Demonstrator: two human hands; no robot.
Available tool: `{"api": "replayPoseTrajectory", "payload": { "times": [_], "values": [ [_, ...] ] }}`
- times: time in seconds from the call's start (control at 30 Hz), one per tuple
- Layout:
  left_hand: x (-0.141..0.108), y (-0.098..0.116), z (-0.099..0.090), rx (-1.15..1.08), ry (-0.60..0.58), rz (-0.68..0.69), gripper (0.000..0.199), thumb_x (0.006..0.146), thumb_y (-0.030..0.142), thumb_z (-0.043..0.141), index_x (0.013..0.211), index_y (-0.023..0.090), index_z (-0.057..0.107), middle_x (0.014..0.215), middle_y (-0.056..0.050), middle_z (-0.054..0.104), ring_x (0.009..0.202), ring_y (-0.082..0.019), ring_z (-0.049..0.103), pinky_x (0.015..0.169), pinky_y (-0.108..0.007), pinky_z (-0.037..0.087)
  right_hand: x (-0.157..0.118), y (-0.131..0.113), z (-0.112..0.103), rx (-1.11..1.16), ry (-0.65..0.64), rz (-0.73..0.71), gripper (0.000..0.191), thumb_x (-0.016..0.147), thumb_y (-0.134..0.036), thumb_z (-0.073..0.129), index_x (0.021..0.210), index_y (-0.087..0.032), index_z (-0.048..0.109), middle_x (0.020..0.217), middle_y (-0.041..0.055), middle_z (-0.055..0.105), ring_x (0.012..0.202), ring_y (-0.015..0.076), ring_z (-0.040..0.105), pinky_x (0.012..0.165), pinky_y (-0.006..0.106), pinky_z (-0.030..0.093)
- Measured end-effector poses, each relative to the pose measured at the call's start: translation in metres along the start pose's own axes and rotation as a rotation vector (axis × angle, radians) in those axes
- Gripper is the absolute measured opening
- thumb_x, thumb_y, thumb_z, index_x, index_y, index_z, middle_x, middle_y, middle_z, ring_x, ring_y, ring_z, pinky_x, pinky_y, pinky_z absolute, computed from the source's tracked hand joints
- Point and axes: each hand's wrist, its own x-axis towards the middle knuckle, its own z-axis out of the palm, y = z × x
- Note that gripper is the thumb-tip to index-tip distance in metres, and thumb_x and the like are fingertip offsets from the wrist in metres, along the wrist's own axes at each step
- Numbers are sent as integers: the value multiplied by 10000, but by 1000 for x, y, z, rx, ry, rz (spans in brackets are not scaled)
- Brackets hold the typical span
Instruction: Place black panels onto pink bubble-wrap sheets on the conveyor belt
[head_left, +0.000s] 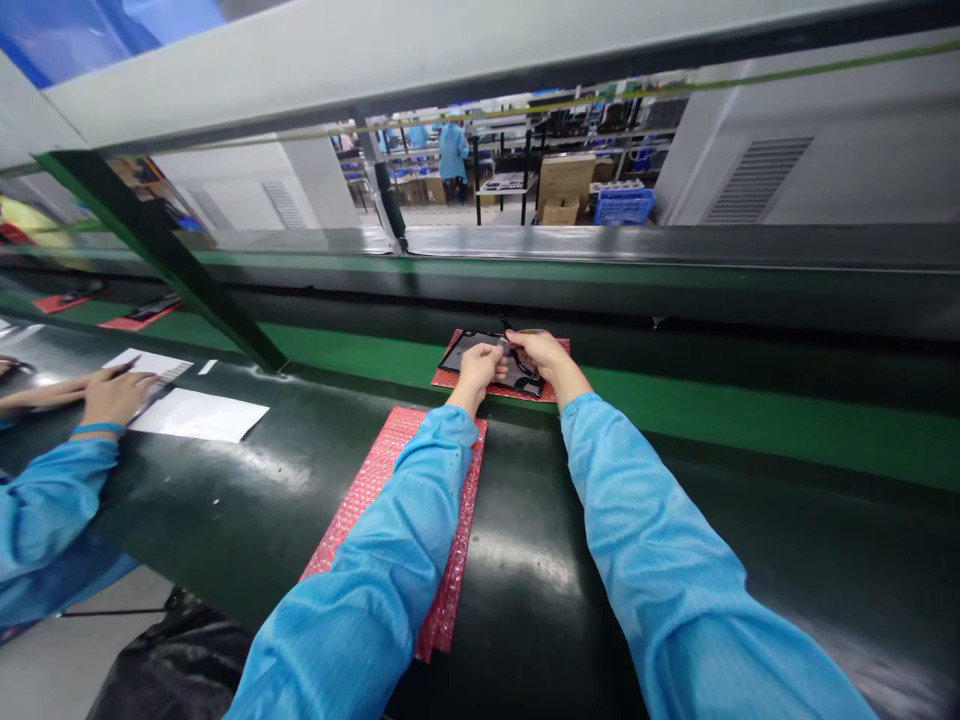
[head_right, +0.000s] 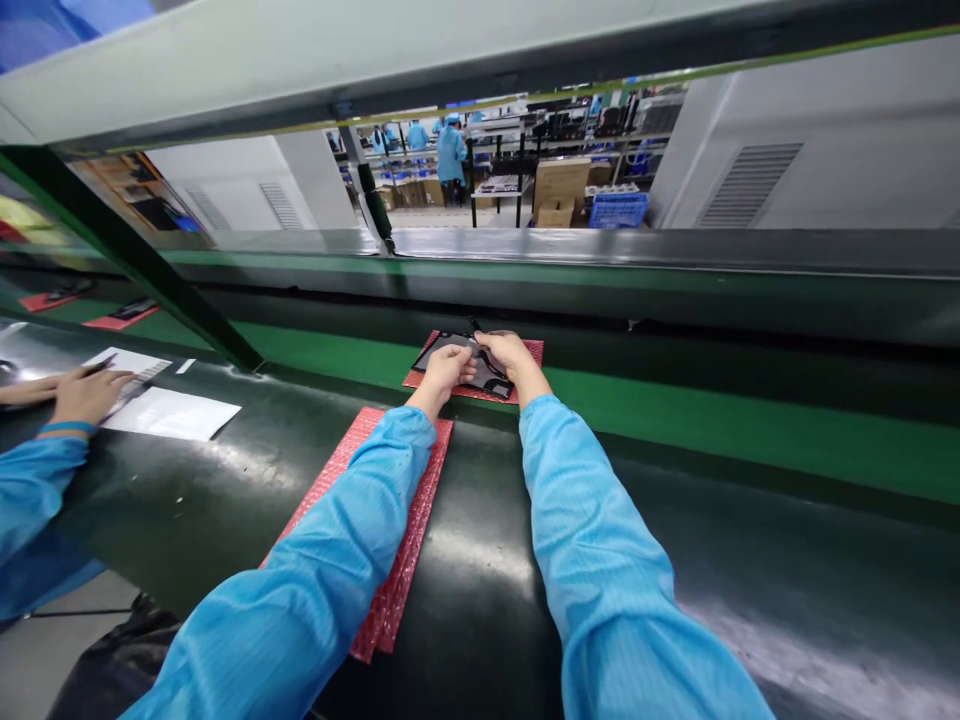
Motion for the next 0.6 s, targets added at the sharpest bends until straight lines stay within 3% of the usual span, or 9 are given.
{"api": "replayPoseTrajectory", "payload": {
  "times": [0.13, 0.27, 0.43, 0.5, 0.6],
  "values": [
    [-1, 10, -38, 164, 95, 24, 233, 1086, 237, 651, 878, 167, 575, 747, -9, 648, 533, -120, 617, 589, -240, 534, -17, -5, -23, -140, 141, 0, 310, 1033, -388, 725, 847, -141, 745, 857, 80, 731, 826, 223, 660, 738, 288, 487],
    [-19, 22, -116, 363, 226, 100, 64, 1016, 195, 700, 1003, 183, 639, 786, -12, 675, 607, -156, 655, 625, -255, 521, -54, 1, -57, -382, 283, -72, 236, 999, -311, 735, 828, -151, 763, 908, 85, 761, 886, 259, 695, 805, 321, 485],
    [-78, 20, -213, 607, 231, 214, 128, 921, 167, 726, 802, 206, 704, 828, -40, 718, 797, -220, 692, 833, -320, 548, -127, 12, -83, -637, 249, -55, 142, 880, -266, 685, 759, -215, 737, 879, 57, 765, 916, 293, 718, 826, 365, 506],
    [-109, 12, -234, 700, 235, 258, 125, 879, 150, 747, 780, 218, 715, 865, -58, 740, 927, -271, 707, 956, -363, 540, -160, 15, -84, -674, 199, -80, 170, 828, -356, 637, 717, -256, 719, 887, 64, 768, 924, 316, 723, 840, 411, 518],
    [-164, -2, -241, 812, 204, 314, 72, 864, 161, 767, 887, 230, 769, 1071, -94, 779, 1102, -314, 706, 1059, -395, 533, -209, 24, -78, -636, 91, -154, 263, 726, -567, 589, 705, -355, 742, 972, 99, 779, 960, 366, 722, 853, 510, 509]
  ]
}}
